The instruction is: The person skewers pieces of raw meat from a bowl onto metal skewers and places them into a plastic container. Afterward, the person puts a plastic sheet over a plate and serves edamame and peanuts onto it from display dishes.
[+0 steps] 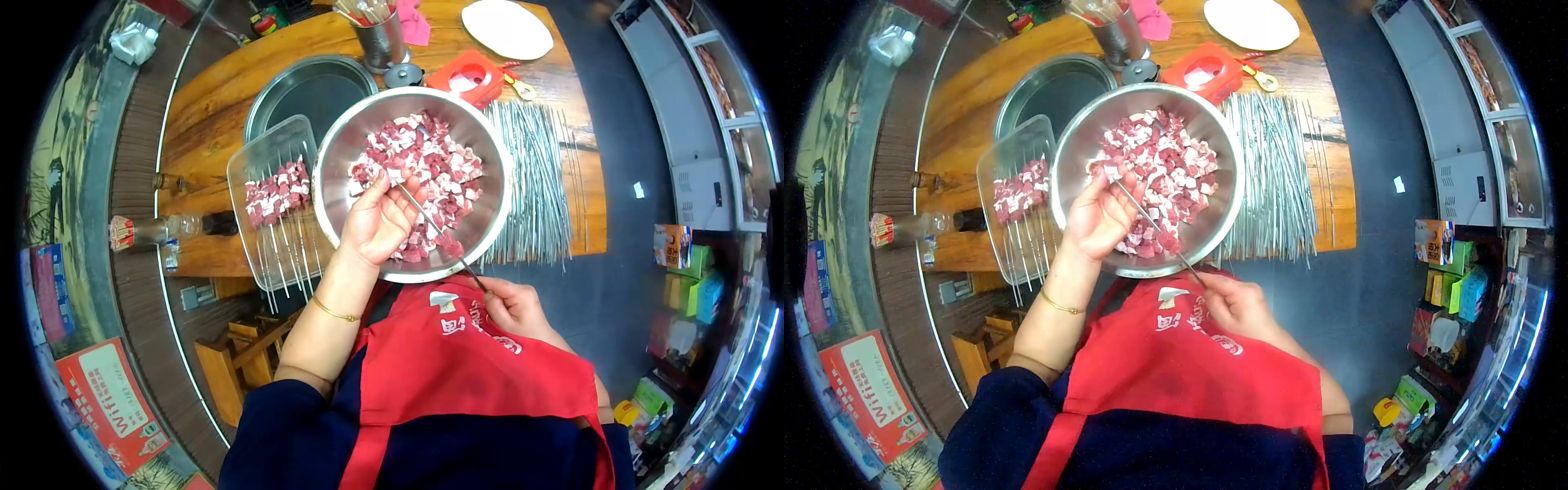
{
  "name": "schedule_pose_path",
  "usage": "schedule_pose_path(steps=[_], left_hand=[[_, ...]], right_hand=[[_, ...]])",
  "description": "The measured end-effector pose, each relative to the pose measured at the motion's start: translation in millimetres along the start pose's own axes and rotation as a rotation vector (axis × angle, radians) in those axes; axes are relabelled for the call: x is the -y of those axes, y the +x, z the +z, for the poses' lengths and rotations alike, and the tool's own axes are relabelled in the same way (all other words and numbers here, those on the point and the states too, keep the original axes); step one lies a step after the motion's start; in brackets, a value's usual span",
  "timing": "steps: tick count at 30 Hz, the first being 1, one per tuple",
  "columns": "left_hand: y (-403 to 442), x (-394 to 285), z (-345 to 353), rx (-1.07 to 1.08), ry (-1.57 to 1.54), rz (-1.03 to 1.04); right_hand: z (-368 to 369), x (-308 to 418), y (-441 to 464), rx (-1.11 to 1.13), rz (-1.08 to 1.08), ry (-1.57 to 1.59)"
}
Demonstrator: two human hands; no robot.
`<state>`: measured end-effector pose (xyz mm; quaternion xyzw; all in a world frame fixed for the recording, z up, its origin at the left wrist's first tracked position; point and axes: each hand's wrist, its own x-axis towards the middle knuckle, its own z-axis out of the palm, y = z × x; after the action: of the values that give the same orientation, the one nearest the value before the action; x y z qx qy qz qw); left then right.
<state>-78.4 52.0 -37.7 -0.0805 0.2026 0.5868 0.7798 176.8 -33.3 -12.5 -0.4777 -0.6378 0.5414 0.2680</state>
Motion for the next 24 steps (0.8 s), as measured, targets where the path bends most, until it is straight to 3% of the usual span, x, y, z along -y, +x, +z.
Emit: schedule_pose_path(steps=[9, 18, 24], left_hand=[[0, 2, -1, 0.078, -0.038, -0.03], [-8, 0, 9, 0.088, 0.124, 0.058], [-9, 1, -6, -0.024, 0.232, 0.162]], right_hand=[[1, 0, -4, 0.023, 0.063, 0.087], [4, 0, -2, 0.014, 0.061, 0.082], [5, -1, -2, 0.018, 0.031, 0.032]])
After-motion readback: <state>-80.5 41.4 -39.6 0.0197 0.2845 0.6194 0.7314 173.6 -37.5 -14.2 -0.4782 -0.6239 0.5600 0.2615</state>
